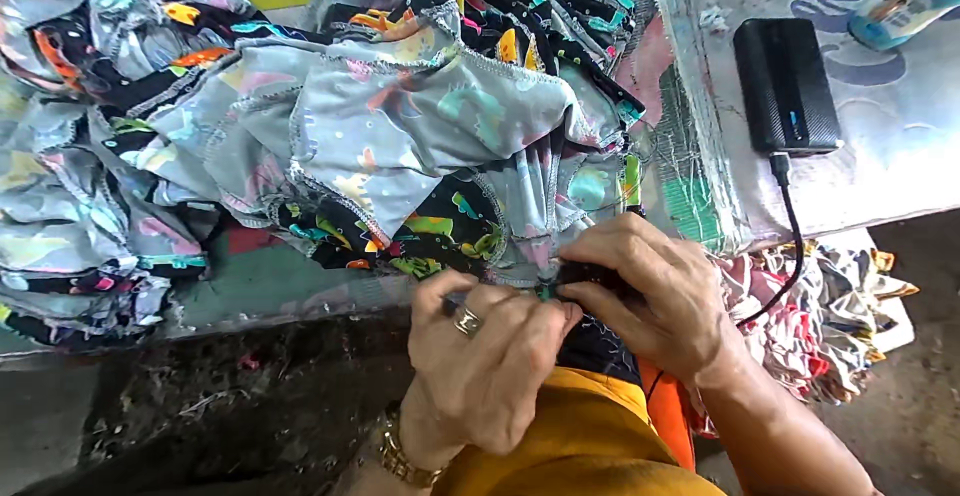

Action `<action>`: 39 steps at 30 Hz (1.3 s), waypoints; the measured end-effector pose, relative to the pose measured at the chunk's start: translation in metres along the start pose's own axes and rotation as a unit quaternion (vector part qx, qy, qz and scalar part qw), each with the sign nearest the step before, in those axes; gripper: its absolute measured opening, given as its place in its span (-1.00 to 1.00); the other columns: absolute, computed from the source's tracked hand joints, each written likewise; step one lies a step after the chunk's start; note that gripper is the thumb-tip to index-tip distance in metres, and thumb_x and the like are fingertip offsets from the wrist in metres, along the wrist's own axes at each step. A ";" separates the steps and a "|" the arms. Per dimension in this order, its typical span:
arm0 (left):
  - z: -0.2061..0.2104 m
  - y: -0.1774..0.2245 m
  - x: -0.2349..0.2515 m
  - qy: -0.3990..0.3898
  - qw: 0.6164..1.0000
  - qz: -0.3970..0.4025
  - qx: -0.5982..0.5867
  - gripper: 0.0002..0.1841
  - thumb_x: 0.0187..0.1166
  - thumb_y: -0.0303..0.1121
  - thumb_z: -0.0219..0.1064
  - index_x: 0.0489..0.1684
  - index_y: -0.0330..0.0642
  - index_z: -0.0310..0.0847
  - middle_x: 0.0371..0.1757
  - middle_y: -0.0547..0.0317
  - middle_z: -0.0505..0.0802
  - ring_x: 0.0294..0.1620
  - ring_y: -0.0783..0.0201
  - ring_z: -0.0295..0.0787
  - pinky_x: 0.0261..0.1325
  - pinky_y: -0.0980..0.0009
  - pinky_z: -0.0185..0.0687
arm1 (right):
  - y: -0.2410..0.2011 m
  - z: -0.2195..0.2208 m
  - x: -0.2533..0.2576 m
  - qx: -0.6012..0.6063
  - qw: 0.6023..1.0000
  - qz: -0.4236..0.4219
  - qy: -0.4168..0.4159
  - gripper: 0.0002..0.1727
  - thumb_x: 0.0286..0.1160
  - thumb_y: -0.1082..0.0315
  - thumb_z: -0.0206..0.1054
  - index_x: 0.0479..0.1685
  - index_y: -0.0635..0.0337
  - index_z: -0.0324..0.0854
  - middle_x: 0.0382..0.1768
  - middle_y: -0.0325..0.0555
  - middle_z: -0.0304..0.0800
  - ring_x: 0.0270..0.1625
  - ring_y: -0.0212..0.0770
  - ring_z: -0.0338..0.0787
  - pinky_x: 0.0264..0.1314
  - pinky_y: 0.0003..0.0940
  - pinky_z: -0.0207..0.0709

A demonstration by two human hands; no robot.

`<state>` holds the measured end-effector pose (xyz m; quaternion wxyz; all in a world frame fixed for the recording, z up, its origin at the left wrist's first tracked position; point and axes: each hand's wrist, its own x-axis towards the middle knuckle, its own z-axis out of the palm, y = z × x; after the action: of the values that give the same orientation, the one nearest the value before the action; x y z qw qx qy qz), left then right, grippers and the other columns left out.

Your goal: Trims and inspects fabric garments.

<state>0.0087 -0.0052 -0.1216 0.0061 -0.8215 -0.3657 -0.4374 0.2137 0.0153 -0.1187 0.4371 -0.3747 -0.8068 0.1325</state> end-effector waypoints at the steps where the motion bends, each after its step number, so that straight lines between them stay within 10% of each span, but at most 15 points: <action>1: 0.002 0.001 -0.003 -0.001 1.000 0.012 0.007 -0.88 0.70 -0.28 0.32 -0.16 -0.10 0.60 -0.33 0.19 0.77 -0.20 0.31 0.67 0.37 0.21 0.31 | 0.001 0.001 -0.005 -0.015 1.000 -0.008 0.007 -0.80 0.58 0.28 0.42 -0.01 0.22 0.74 -0.12 -0.10 0.84 -0.06 -0.35 0.81 -0.09 -0.51 0.66; 39: 0.000 0.014 -0.016 -0.034 0.999 0.020 -0.038 -0.78 0.73 -0.16 0.29 -0.24 -0.08 0.62 -0.44 0.21 0.72 -0.35 0.28 0.60 0.08 0.31 0.42 | 0.012 -0.022 -0.013 0.022 0.991 -0.083 -0.107 -0.83 0.72 0.30 0.31 -0.01 0.15 0.78 -0.16 -0.08 0.88 -0.10 -0.24 0.82 -0.11 -0.38 0.60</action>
<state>0.0113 -0.0252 -0.1286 -0.0287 -0.8426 -0.3322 -0.4230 0.2415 0.0119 -0.1206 0.3655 -0.2807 -0.8742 0.1531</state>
